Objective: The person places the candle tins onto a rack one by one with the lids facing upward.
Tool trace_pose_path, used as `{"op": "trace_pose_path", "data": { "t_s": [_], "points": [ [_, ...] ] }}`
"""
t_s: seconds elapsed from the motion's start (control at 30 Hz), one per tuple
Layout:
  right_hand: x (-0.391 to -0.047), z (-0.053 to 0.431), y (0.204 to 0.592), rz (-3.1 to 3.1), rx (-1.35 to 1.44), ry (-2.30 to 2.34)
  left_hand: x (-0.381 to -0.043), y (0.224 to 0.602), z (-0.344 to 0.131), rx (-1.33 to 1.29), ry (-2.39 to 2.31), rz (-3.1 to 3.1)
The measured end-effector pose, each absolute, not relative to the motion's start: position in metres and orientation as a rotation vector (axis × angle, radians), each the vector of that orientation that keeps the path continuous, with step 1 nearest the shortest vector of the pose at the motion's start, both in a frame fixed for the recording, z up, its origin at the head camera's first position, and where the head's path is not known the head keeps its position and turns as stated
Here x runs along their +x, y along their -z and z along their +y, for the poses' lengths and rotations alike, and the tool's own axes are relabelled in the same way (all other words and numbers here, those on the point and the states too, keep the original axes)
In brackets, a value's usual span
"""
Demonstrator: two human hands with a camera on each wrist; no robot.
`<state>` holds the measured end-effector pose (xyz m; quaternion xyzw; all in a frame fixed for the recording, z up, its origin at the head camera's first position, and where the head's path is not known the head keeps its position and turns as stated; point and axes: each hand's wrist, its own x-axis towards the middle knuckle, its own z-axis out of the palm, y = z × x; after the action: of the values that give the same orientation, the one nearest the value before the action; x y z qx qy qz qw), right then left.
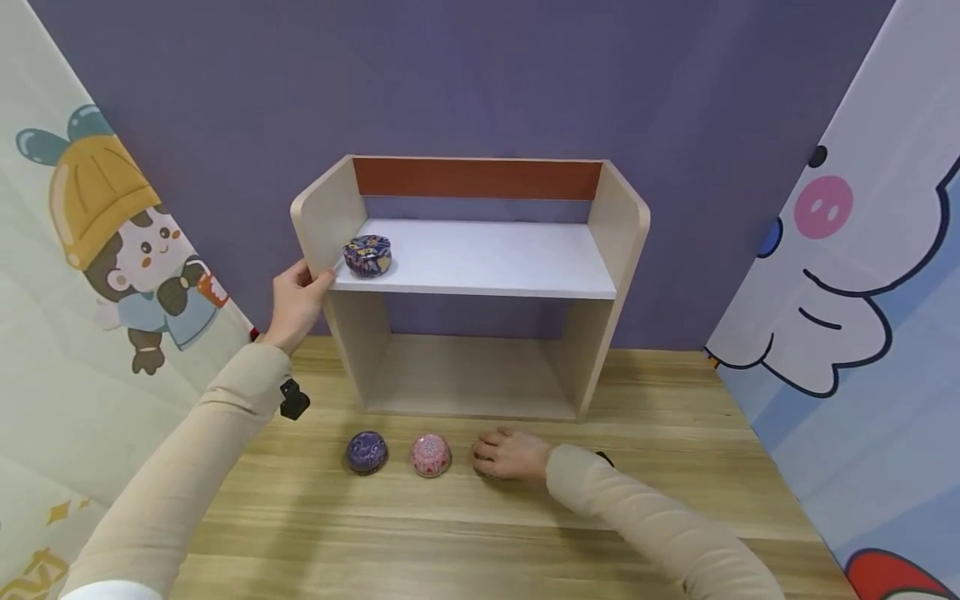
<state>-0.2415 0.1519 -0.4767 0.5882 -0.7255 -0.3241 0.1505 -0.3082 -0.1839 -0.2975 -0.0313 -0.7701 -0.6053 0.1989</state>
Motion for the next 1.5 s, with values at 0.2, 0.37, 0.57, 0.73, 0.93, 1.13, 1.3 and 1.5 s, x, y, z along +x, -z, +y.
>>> {"op": "trace_pose_path", "data": {
  "t_s": [0.2, 0.37, 0.57, 0.73, 0.93, 1.13, 1.3, 1.5],
  "points": [
    [-0.248, 0.154, 0.485, -1.968, 1.707, 0.916, -0.308, 0.298, -0.184, -0.078, 1.690, -2.142],
    [-0.252, 0.153, 0.490, -1.867, 1.687, 0.879, -0.309, 0.298, -0.184, -0.082, 1.697, -2.139],
    [-0.254, 0.152, 0.492, -1.808, 1.667, 0.833, -0.310, 0.297, -0.183, -0.085, 1.700, -2.140],
    [-0.254, 0.152, 0.493, -1.799, 1.671, 0.833, -0.310, 0.297, -0.183, -0.091, 1.715, -2.138],
    [-0.254, 0.152, 0.493, -1.807, 1.672, 0.802, -0.311, 0.298, -0.184, -0.090, 1.703, -2.140],
    [-0.255, 0.152, 0.492, -1.826, 1.653, 0.821, -0.311, 0.299, -0.184, -0.091, 1.684, -2.144],
    [-0.256, 0.156, 0.487, -1.882, 1.629, 0.824, -0.311, 0.299, -0.182, -0.086, 1.686, -2.151],
    [-0.253, 0.159, 0.477, -2.022, 1.607, 0.685, -0.310, 0.298, -0.183, -0.077, 1.670, -2.146]
  ]
}}
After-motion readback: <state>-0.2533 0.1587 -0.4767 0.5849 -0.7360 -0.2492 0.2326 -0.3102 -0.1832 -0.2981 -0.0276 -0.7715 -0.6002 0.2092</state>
